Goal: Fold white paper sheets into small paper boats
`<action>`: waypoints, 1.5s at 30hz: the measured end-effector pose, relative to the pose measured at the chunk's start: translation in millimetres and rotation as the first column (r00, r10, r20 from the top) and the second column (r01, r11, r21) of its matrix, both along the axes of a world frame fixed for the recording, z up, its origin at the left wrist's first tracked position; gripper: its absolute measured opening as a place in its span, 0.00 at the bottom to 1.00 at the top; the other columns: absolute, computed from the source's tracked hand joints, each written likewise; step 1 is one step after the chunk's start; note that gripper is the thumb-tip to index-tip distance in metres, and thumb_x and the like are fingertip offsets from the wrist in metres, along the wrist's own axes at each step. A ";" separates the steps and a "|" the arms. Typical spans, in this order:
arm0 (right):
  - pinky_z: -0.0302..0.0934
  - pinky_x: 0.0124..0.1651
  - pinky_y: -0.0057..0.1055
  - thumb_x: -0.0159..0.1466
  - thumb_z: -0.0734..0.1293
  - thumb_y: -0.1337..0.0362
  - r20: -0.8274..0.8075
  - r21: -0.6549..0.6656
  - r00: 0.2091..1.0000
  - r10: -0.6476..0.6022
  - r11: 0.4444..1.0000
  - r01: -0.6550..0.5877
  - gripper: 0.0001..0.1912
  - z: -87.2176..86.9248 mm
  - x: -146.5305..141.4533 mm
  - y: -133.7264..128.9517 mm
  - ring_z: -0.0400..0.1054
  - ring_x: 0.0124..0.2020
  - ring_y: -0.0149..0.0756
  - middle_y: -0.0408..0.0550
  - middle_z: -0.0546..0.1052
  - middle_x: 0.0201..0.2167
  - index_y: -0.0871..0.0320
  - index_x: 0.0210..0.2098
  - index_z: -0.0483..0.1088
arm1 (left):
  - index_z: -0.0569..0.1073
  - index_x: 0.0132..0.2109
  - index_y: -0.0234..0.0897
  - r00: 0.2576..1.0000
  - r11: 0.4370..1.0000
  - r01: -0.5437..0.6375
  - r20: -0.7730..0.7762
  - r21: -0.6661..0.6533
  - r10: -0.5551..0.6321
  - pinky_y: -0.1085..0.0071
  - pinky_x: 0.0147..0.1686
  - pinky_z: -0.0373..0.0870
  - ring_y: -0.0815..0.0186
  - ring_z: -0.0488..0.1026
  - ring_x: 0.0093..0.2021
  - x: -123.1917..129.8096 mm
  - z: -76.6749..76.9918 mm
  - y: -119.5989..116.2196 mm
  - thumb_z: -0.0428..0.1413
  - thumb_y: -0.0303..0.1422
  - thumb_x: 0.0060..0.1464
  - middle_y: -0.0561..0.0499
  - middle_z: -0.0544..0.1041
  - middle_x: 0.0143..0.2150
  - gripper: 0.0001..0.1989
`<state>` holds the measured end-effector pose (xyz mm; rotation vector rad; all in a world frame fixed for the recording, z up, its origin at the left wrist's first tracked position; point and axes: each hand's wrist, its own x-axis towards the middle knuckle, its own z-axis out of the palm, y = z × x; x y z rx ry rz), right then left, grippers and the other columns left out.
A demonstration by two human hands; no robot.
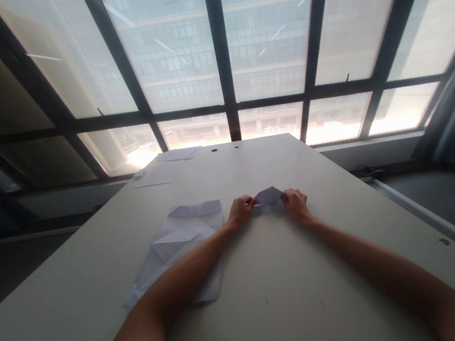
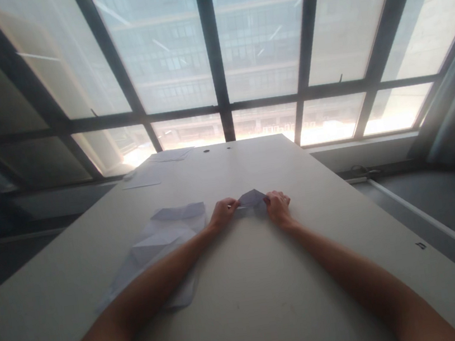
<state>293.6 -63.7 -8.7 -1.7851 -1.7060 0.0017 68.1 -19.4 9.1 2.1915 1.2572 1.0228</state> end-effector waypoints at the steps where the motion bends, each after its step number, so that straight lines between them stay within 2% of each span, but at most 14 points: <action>1: 0.49 0.48 0.35 0.71 0.58 0.62 0.002 -0.002 1.000 -0.001 1.000 0.001 0.13 0.0 -0.1 0.0 0.63 0.47 0.43 0.51 0.77 0.41 0.56 0.37 0.73 | 0.82 0.37 0.35 1.000 1.000 0.007 0.007 -0.005 -0.007 0.67 0.42 0.72 0.61 0.77 0.38 0.1 0.1 -0.4 0.56 0.33 0.58 0.45 0.83 0.37 0.10; 7: 0.48 0.48 0.35 0.71 0.57 0.62 0.002 0.004 1.000 0.009 1.000 -0.009 0.14 0.9 -0.3 -0.8 0.64 0.47 0.42 0.51 0.77 0.41 0.56 0.38 0.73 | 0.82 0.39 0.35 1.000 1.000 -0.002 0.031 -0.028 0.003 0.68 0.42 0.73 0.62 0.79 0.38 -0.5 -1.9 -0.6 0.55 0.23 0.53 0.47 0.83 0.36 0.11; 13: 0.48 0.48 0.35 0.71 0.57 0.61 0.001 0.014 1.000 0.006 1.000 -0.006 0.14 -0.3 -0.4 0.0 0.64 0.46 0.42 0.50 0.77 0.41 0.57 0.38 0.73 | 0.81 0.37 0.35 1.000 1.000 -0.001 -0.010 -0.006 0.001 0.70 0.40 0.71 0.63 0.78 0.36 -1.5 -0.9 -1.3 0.55 0.22 0.52 0.48 0.82 0.34 0.11; 16: 0.48 0.48 0.35 0.71 0.57 0.60 -0.002 0.009 1.000 0.002 1.000 -0.002 0.14 -0.8 -0.3 0.2 0.64 0.46 0.42 0.50 0.77 0.40 0.56 0.37 0.73 | 0.79 0.39 0.35 1.000 1.000 -0.010 0.014 0.001 0.010 0.73 0.37 0.70 0.65 0.76 0.34 -1.7 0.9 -3.5 0.56 0.22 0.51 0.50 0.81 0.32 0.10; 19: 0.48 0.47 0.35 0.71 0.57 0.60 -0.005 0.002 1.000 0.002 1.000 -0.002 0.14 -0.6 -0.2 -0.1 0.64 0.45 0.42 0.50 0.77 0.40 0.56 0.37 0.73 | 0.78 0.43 0.35 0.998 0.999 0.005 0.063 -0.033 -0.003 0.74 0.35 0.69 0.66 0.75 0.31 -0.9 2.1 -4.5 0.58 0.24 0.51 0.52 0.81 0.31 0.11; 23: 0.48 0.48 0.35 0.71 0.58 0.61 -0.005 0.006 1.000 0.016 1.000 -0.016 0.14 -0.1 -0.2 -0.5 0.64 0.45 0.42 0.50 0.77 0.40 0.56 0.37 0.73 | 0.81 0.38 0.34 0.999 0.999 0.041 0.025 -0.035 -0.040 0.73 0.34 0.67 0.65 0.75 0.31 0.1 4.4 -4.9 0.59 0.30 0.54 0.49 0.81 0.30 0.07; 28: 0.49 0.47 0.35 0.70 0.58 0.61 -0.004 0.012 1.000 0.031 0.999 -0.031 0.13 0.6 -0.5 -0.5 0.64 0.45 0.42 0.50 0.77 0.40 0.56 0.37 0.73 | 0.82 0.32 0.32 0.998 1.000 0.006 -0.069 0.020 -0.004 0.73 0.31 0.63 0.67 0.69 0.27 -0.5 6.6 -5.7 0.56 0.40 0.58 0.50 0.78 0.25 0.17; 31: 0.49 0.47 0.35 0.70 0.59 0.61 -0.002 0.008 0.999 0.035 0.999 -0.035 0.13 1.4 -0.6 -0.7 0.64 0.45 0.43 0.50 0.77 0.40 0.56 0.36 0.73 | 0.82 0.31 0.32 0.994 1.000 -0.008 -0.105 0.015 0.009 0.73 0.32 0.63 0.68 0.68 0.27 -0.7 7.2 -6.0 0.55 0.42 0.59 0.50 0.76 0.24 0.19; 34: 0.49 0.48 0.35 0.70 0.58 0.61 0.002 0.011 0.999 0.032 0.999 -0.032 0.13 2.0 -0.8 -1.5 0.64 0.46 0.43 0.51 0.77 0.40 0.56 0.37 0.73 | 0.82 0.33 0.34 0.995 1.000 0.022 -0.097 0.003 -0.021 0.72 0.36 0.66 0.64 0.72 0.32 -0.3 7.6 -6.2 0.56 0.40 0.59 0.48 0.80 0.29 0.15; 37: 0.49 0.48 0.35 0.71 0.58 0.62 0.011 0.012 1.000 0.015 1.000 -0.016 0.13 2.6 -1.1 -2.4 0.64 0.46 0.43 0.51 0.77 0.41 0.56 0.38 0.73 | 0.81 0.38 0.36 0.999 0.999 0.042 -0.027 -0.004 -0.042 0.72 0.38 0.68 0.63 0.75 0.36 0.1 6.6 -6.4 0.57 0.32 0.57 0.48 0.82 0.34 0.08; 40: 0.48 0.48 0.36 0.71 0.58 0.62 0.024 0.004 1.000 -0.013 1.000 0.013 0.13 3.3 -1.3 -3.3 0.64 0.46 0.43 0.51 0.77 0.41 0.56 0.38 0.73 | 0.78 0.45 0.37 0.998 1.000 0.022 0.054 -0.011 -0.021 0.73 0.36 0.69 0.66 0.75 0.33 -0.3 3.9 -5.7 0.58 0.25 0.53 0.51 0.81 0.33 0.12; 45: 0.49 0.48 0.36 0.71 0.58 0.62 0.041 -0.014 0.997 -0.058 0.998 0.059 0.12 3.8 -1.1 -3.6 0.65 0.47 0.43 0.52 0.77 0.42 0.56 0.39 0.72 | 0.79 0.37 0.35 1.000 1.000 0.018 -0.016 0.006 -0.017 0.72 0.38 0.70 0.65 0.76 0.35 -1.5 -0.9 -1.7 0.56 0.23 0.53 0.50 0.81 0.33 0.08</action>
